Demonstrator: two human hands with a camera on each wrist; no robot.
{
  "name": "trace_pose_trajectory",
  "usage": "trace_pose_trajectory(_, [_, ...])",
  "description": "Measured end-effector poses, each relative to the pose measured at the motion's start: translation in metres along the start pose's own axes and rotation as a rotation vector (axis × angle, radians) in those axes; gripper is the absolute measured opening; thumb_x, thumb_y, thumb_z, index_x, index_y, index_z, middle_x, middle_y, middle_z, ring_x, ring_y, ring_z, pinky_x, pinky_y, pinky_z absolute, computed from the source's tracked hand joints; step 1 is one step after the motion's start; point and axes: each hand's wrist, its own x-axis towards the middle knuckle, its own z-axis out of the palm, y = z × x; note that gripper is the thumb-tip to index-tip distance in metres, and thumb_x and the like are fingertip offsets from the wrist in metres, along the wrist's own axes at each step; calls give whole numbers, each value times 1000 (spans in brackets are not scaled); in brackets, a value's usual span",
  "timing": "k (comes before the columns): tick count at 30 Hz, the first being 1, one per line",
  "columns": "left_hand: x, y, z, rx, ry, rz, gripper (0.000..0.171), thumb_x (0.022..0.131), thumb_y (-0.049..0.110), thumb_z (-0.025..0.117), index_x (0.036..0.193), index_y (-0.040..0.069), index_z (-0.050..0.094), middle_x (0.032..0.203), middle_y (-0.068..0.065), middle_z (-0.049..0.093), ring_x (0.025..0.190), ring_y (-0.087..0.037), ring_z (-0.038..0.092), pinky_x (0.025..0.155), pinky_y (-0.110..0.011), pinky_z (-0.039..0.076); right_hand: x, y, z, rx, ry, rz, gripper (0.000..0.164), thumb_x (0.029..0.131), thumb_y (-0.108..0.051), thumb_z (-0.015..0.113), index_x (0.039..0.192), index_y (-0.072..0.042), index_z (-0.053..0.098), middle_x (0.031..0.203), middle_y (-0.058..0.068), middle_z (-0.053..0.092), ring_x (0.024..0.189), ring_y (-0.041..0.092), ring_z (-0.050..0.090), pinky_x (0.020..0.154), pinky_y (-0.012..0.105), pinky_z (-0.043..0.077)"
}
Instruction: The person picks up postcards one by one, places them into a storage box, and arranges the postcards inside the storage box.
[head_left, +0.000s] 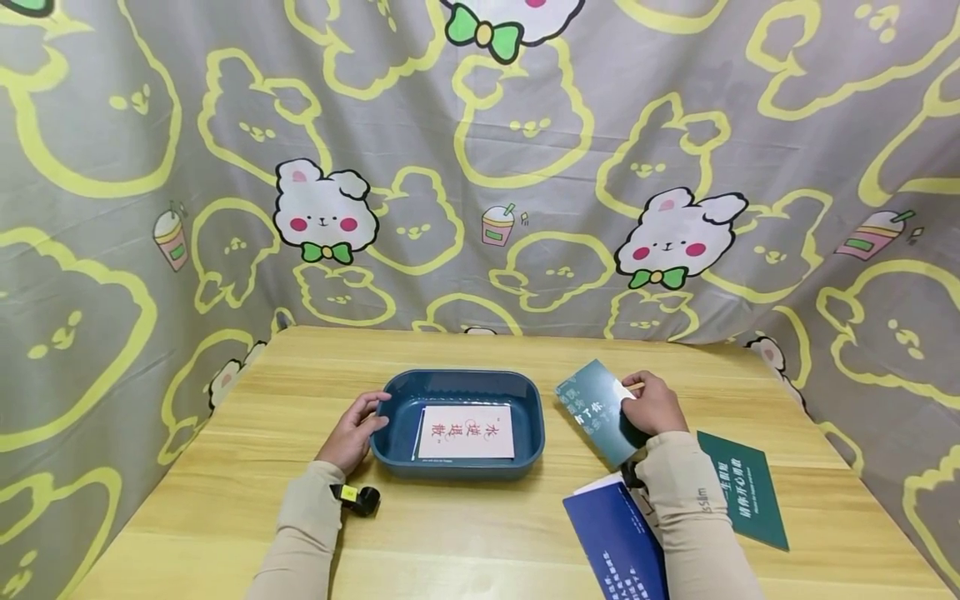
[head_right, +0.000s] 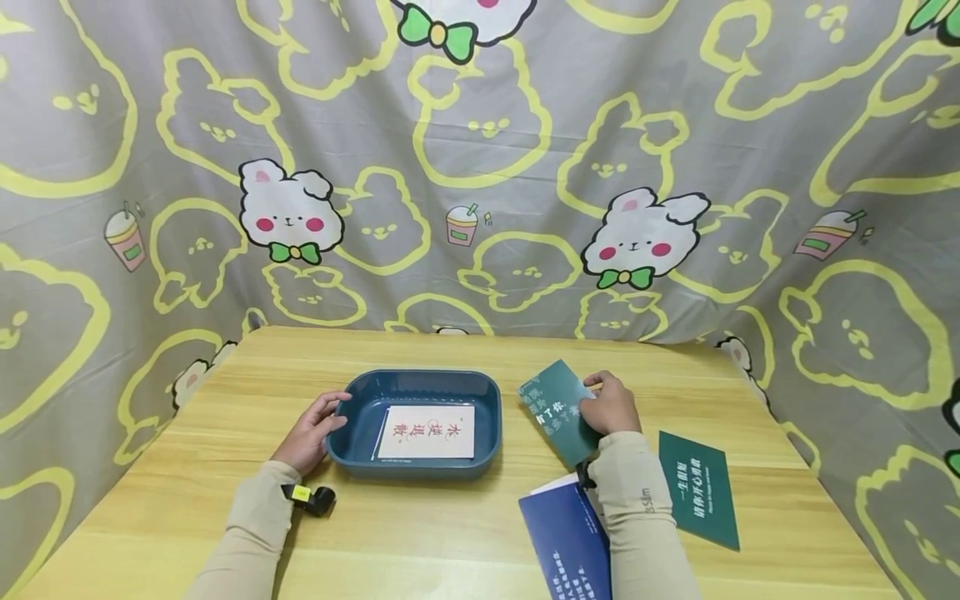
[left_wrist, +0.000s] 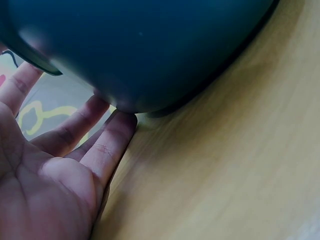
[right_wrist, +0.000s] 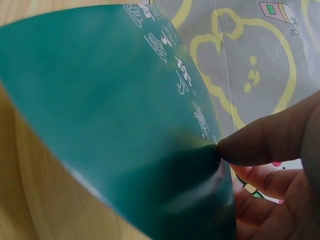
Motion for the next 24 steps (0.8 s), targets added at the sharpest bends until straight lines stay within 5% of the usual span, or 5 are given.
trace_pose_trajectory(7, [-1, 2, 1, 7, 5, -25, 36, 97, 0, 50, 132, -3, 43, 127, -27, 42, 47, -4, 30, 48, -17, 30, -1, 1, -4, 3, 10, 4, 35, 85, -6, 54, 119, 4, 53, 96, 20, 58, 79, 31, 56, 65, 41, 48])
trace_pose_trajectory(24, [-1, 2, 1, 6, 3, -4, 35, 97, 0, 50, 130, -5, 44, 125, -26, 44, 50, -5, 33, 49, -17, 32, -8, -5, -16, 1, 54, -32, 35, 86, -9, 54, 118, 3, 56, 91, 16, 59, 78, 28, 55, 65, 36, 43])
